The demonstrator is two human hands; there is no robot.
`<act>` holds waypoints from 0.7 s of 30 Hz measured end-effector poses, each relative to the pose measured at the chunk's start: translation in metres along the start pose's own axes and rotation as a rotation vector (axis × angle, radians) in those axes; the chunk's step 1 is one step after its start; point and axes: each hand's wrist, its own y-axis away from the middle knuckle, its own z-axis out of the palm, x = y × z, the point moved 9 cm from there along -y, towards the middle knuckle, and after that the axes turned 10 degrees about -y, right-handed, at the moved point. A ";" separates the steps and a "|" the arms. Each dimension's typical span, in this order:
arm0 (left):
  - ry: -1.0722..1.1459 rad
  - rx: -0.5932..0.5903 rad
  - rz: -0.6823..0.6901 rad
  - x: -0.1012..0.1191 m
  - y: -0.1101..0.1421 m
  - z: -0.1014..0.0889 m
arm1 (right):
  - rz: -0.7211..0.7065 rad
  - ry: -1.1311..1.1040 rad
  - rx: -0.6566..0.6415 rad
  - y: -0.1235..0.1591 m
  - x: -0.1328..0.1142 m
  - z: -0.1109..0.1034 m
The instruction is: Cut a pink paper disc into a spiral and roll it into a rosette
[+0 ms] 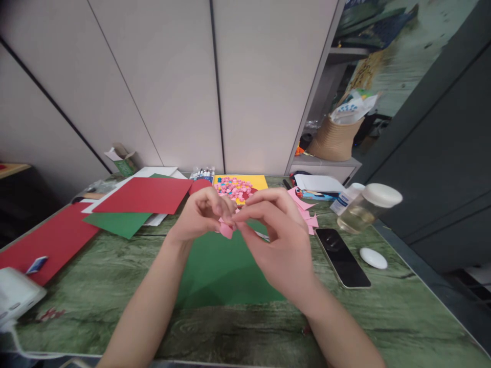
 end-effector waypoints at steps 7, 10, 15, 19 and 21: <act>0.003 -0.001 0.005 0.001 0.000 0.001 | -0.004 0.001 0.003 0.001 0.000 0.000; -0.006 0.008 -0.001 0.001 0.000 0.000 | -0.022 0.009 0.011 0.001 -0.001 -0.001; -0.069 0.025 0.008 0.005 0.001 -0.001 | -0.031 0.006 0.021 0.000 -0.002 -0.001; -0.091 0.018 0.027 0.009 0.001 -0.001 | -0.041 0.014 0.023 0.001 -0.004 -0.001; -0.113 0.025 0.025 0.008 0.001 -0.002 | -0.040 0.021 0.028 0.002 -0.003 -0.002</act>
